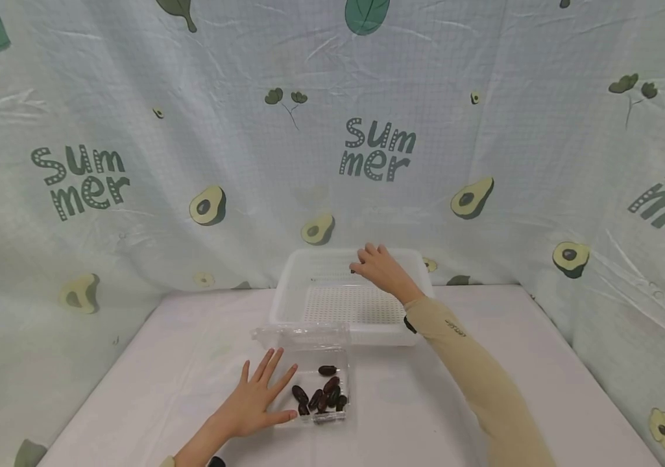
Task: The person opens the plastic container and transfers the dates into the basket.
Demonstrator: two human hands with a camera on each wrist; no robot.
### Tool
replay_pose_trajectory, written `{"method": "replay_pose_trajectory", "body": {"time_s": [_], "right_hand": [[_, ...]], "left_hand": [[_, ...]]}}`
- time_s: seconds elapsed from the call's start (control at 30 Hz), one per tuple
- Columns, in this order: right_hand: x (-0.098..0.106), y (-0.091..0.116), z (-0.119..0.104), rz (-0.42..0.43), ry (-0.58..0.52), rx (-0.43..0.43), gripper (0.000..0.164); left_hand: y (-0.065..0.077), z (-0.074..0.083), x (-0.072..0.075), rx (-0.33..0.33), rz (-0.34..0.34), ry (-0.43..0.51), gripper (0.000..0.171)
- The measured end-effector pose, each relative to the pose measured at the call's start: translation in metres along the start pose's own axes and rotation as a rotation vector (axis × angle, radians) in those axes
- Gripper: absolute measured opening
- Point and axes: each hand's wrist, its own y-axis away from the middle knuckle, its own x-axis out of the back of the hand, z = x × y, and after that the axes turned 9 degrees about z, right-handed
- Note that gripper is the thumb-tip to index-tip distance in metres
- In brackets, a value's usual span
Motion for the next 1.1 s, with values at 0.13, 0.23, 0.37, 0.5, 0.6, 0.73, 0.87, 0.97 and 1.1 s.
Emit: {"method": "replay_pose_trajectory", "body": {"time_s": [0.13,0.23,0.37,0.5,0.6,0.73,0.87,0.97,1.1], "right_hand": [[-0.006,-0.008,0.002,-0.035,0.03,-0.002,0.011],[-0.01,-0.013,0.003,-0.051,0.028,-0.028,0.009],[-0.016,-0.02,0.007,-0.051,-0.034,-0.134,0.01],[-0.022,-0.023,0.012,-0.046,-0.105,-0.272,0.012],[-0.025,-0.023,0.014,-0.076,-0.171,-0.377,0.014],[-0.026,-0.02,0.016,-0.151,-0.234,-0.491,0.017],[-0.027,-0.018,0.017,-0.214,-0.255,-0.55,0.019],[-0.028,-0.016,0.018,-0.249,-0.238,-0.569,0.019],[-0.032,-0.015,0.019,-0.282,-0.203,-0.559,0.018]], "left_hand": [[0.0,0.0,0.0,-0.001,0.001,0.007,0.078],[0.0,0.0,0.0,0.005,-0.001,0.014,0.078],[0.0,0.0,0.0,0.011,0.002,0.005,0.079],[0.0,0.001,0.001,0.015,-0.001,0.004,0.079],[0.0,0.001,0.001,0.015,-0.003,0.011,0.079],[0.0,0.001,0.002,0.008,0.007,-0.001,0.079],[0.001,0.0,0.001,0.002,0.015,-0.011,0.079],[0.001,-0.001,0.001,-0.002,0.019,-0.01,0.079],[0.001,-0.001,0.0,0.0,0.019,-0.016,0.08]]}}
